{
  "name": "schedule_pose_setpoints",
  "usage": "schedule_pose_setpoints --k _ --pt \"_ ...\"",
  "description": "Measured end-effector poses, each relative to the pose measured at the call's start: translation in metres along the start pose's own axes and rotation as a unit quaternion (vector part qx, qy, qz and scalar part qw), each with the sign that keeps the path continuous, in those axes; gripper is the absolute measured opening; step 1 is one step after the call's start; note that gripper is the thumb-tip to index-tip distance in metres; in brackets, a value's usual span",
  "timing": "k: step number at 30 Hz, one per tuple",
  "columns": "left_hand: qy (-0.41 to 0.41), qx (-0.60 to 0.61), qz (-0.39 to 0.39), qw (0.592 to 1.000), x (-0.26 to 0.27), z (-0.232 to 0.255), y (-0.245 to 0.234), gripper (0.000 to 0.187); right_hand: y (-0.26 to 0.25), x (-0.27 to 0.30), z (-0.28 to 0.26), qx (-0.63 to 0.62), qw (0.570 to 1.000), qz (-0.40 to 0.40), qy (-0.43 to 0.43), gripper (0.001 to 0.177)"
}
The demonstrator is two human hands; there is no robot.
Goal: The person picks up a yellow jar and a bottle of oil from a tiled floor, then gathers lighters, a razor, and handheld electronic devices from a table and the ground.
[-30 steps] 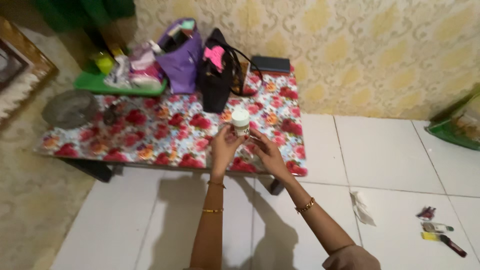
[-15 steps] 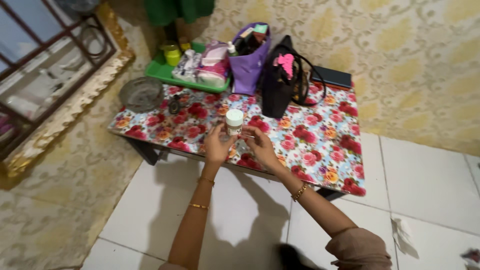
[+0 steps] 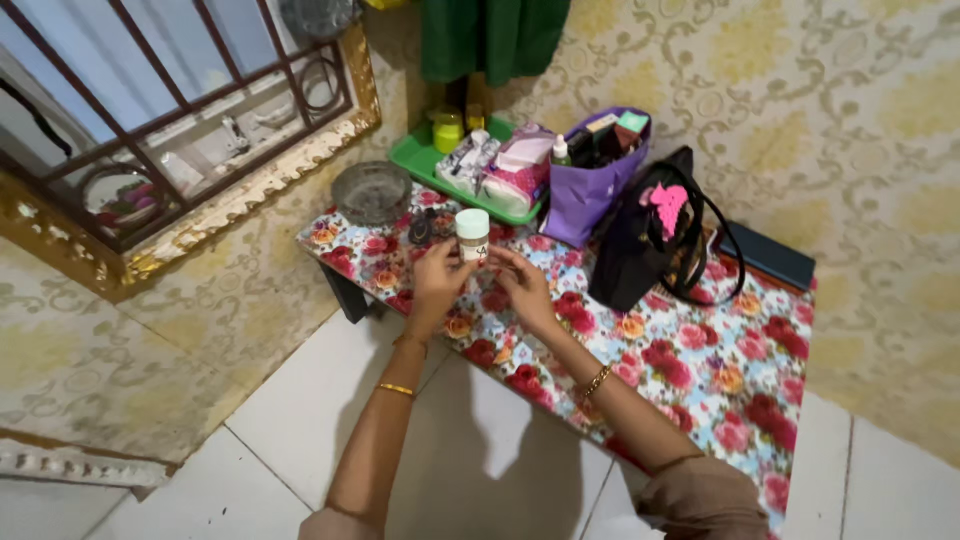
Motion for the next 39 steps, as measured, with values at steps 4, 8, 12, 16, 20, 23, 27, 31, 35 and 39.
schedule_pose_setpoints --k 4,8,12,16,20,23,27,31,35,39 --pt "-0.023 -0.025 -0.005 0.999 -0.015 0.006 0.005 0.053 -0.012 -0.014 -0.006 0.028 1.000 -0.007 0.008 0.040" --pt "-0.018 -0.020 -0.017 0.999 -0.029 0.004 0.018 0.051 -0.022 -0.024 -0.004 -0.002 1.000 0.008 0.007 0.038" --pt "-0.024 -0.002 0.006 1.000 -0.041 -0.014 0.024 0.050 -0.020 -0.039 0.014 -0.013 0.999 0.007 -0.030 0.042" --pt "-0.012 -0.011 -0.009 1.000 -0.053 -0.032 0.013 0.046 -0.008 -0.060 0.051 -0.011 0.998 0.014 -0.056 0.043" --pt "-0.010 -0.020 -0.030 0.999 -0.084 -0.060 -0.001 0.045 0.011 -0.094 0.091 -0.005 0.998 0.044 -0.048 0.048" --pt "0.021 -0.007 -0.038 0.999 -0.124 -0.095 -0.014 0.044 0.034 -0.132 0.113 0.000 0.997 0.071 -0.040 0.049" --pt "0.007 0.045 -0.055 0.997 -0.164 -0.152 -0.022 0.050 0.052 -0.177 0.125 0.070 0.991 0.089 -0.071 0.050" --pt "0.051 -0.046 -0.026 0.997 -0.216 -0.187 -0.025 0.057 0.066 -0.231 0.132 0.118 0.984 0.119 -0.062 0.040" --pt "-0.008 -0.111 -0.054 0.992 -0.259 -0.214 -0.017 0.050 0.071 -0.277 0.134 0.176 0.978 0.101 -0.045 0.042" --pt "0.018 -0.154 -0.027 0.988 -0.283 -0.234 -0.002 0.052 0.072 -0.287 0.129 0.232 0.964 0.078 0.109 0.051"
Point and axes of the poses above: each hand's wrist, its own x-axis away from the middle knuckle, its own y-axis out of the palm, z = x × y, the point moved 5 cm from there along -x, towards the middle knuckle, and after that the axes turned 1 degree about x, right-handed, at the moved point
